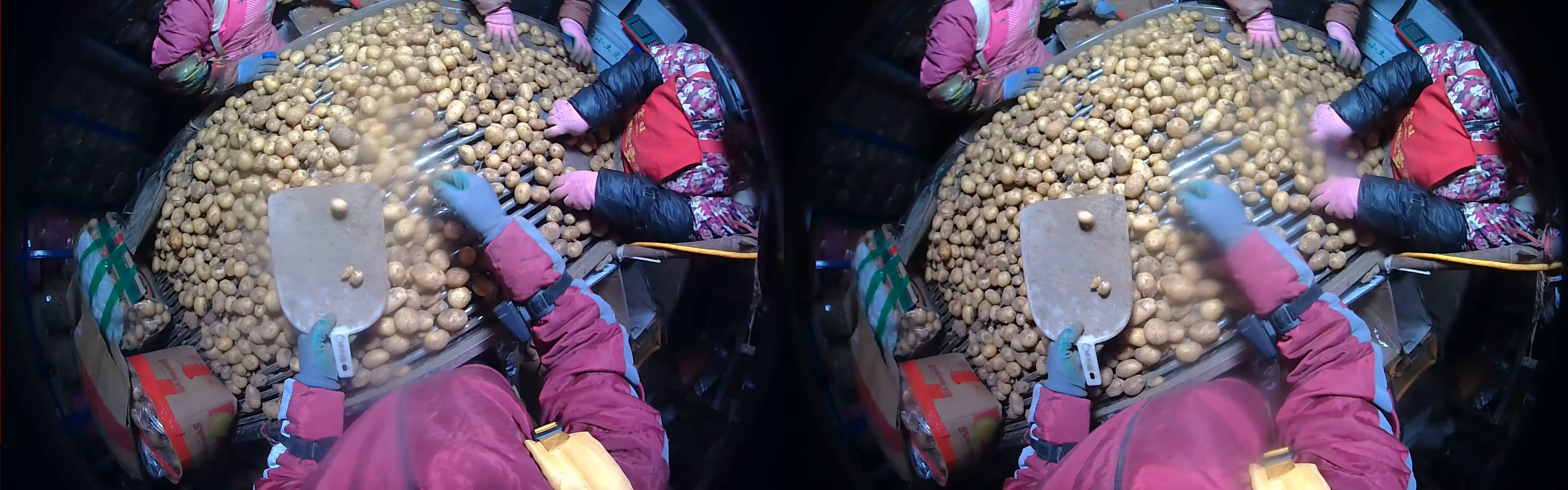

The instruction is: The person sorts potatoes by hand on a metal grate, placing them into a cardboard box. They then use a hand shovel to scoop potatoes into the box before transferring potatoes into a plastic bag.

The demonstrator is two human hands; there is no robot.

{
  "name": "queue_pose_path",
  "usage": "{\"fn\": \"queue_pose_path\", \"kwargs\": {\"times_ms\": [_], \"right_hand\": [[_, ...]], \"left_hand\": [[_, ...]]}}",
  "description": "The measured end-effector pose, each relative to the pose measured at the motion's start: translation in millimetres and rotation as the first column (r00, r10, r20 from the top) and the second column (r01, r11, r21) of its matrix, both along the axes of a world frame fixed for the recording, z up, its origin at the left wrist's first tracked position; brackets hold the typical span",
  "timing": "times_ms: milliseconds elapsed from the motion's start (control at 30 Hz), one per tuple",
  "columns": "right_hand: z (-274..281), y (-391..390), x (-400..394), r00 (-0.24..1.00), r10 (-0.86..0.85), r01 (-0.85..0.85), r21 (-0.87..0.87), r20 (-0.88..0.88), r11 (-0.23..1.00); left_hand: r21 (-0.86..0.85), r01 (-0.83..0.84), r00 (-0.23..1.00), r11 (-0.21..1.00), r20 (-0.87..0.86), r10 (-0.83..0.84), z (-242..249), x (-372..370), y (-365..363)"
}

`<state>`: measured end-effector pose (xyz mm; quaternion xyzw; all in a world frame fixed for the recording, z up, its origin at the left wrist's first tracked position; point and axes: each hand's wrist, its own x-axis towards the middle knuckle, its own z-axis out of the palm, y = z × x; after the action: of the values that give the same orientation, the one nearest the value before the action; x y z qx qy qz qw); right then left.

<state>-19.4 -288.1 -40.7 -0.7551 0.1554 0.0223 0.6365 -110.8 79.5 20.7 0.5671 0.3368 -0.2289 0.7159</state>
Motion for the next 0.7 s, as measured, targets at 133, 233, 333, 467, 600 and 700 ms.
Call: {"fn": "queue_pose_path", "kwargs": {"times_ms": [133,233,333,467,600,700], "right_hand": [[-16.3,21.8,-16.8,0.992,-0.013,0.043,-0.238,0.127,0.97],[-24.7,14.9,-19.0,0.982,0.188,-0.141,-0.54,0.032,0.83],[-29.8,24.8,-31.5,0.937,0.348,-0.24,-0.68,0.024,0.693],[-14.6,-15.3,-52.2,0.918,0.359,-0.087,-0.796,0.171,0.6],[-8.3,-72.4,-61.5,0.971,0.229,-0.06,-0.848,0.074,0.526],[-5.8,-80.1,-62.5,0.996,0.081,-0.011,-0.838,0.039,0.545]], "left_hand": [[0.025,-0.063,0.997,0.998,0.041,0.062,7.5,0.0,5.2],[0.062,-0.022,0.998,0.998,0.052,0.019,8.5,-2.0,14.6],[0.035,-0.043,0.997,0.998,0.067,0.04,4.8,-7.0,16.3],[0.002,-0.079,0.995,0.997,0.055,0.079,6.3,-12.7,18.3],[0.003,-0.056,0.998,0.998,0.027,0.056,-1.9,-15.3,32.5],[0.008,-0.054,0.998,0.999,0.019,0.054,-3.8,-15.1,34.5]]}}
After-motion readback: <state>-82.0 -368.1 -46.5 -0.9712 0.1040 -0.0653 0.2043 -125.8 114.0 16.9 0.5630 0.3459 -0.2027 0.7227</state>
